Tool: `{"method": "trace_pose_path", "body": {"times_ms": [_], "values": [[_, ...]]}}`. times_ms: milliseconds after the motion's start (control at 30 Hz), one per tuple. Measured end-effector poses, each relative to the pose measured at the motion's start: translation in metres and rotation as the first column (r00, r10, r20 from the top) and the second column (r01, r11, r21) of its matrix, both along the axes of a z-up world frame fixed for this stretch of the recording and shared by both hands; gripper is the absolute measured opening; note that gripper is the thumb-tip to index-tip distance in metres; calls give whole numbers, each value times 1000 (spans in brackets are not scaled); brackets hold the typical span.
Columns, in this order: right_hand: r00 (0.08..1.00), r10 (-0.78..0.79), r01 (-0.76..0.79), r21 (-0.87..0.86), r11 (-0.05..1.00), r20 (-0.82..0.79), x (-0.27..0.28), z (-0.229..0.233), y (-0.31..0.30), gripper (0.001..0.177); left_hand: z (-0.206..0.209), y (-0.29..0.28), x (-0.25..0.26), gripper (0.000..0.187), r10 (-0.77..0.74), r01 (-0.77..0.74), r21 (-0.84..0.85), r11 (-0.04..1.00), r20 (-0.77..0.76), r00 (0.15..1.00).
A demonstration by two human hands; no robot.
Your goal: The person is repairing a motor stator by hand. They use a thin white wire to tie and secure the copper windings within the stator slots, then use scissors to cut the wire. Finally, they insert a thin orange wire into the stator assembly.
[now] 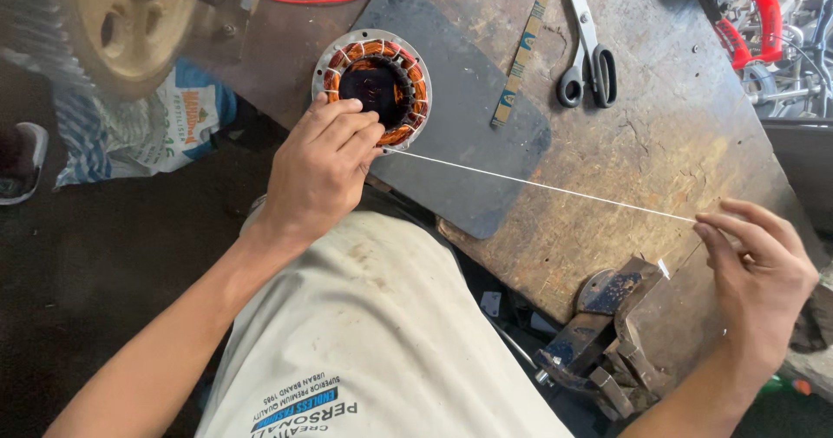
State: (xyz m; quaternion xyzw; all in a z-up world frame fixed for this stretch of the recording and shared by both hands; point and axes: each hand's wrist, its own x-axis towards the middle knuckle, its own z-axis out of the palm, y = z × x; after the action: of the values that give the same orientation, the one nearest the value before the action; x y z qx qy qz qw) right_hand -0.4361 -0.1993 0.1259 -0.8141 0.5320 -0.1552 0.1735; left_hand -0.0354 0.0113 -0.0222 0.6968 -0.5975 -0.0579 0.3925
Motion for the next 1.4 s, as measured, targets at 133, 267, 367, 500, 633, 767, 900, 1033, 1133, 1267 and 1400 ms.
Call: {"method": "trace_pose_path", "body": {"times_ms": [133,267,367,500,633,767,900,1033,1133,1267,1400], "values": [[931,154,-264,-320,910,-331,-7,-6,-23,22,1,0,8,27,-53,54,38,998,-41,998],[806,89,-447,-504,739,-585,7,-19,-49,22,15,-2,9,28,-12,12,99,995,4,1000],[961,165,-249,-433,866,-223,33,-37,-63,25,26,-5,7,31,82,-90,147,985,61,995],[793,331,-323,-107,940,512,101,-87,-39,13,33,-8,7,36,152,-122,284,951,-84,985],[759,224,-516,355,780,612,197,-111,-10,18,26,-9,5,34,207,-91,367,926,-290,935],[746,483,-666,520,535,458,270,-102,-15,24,17,-8,8,26,181,-74,397,915,-237,955],[674,684,-705,520,482,281,306,-99,-18,23,22,-8,20,32,115,25,441,897,-287,951],[651,715,-702,560,440,255,316,-95,-23,21,25,-10,24,26,82,76,440,895,-329,941],[706,671,-621,654,432,227,322,-92,-23,23,25,-13,25,22,71,101,443,891,-354,932],[738,662,-546,691,474,129,328,-90,-19,23,17,-11,21,19,56,93,428,899,-324,944],[744,653,-552,682,480,142,333,-87,-19,22,0,-13,4,16,133,-28,346,938,-282,950]]}}
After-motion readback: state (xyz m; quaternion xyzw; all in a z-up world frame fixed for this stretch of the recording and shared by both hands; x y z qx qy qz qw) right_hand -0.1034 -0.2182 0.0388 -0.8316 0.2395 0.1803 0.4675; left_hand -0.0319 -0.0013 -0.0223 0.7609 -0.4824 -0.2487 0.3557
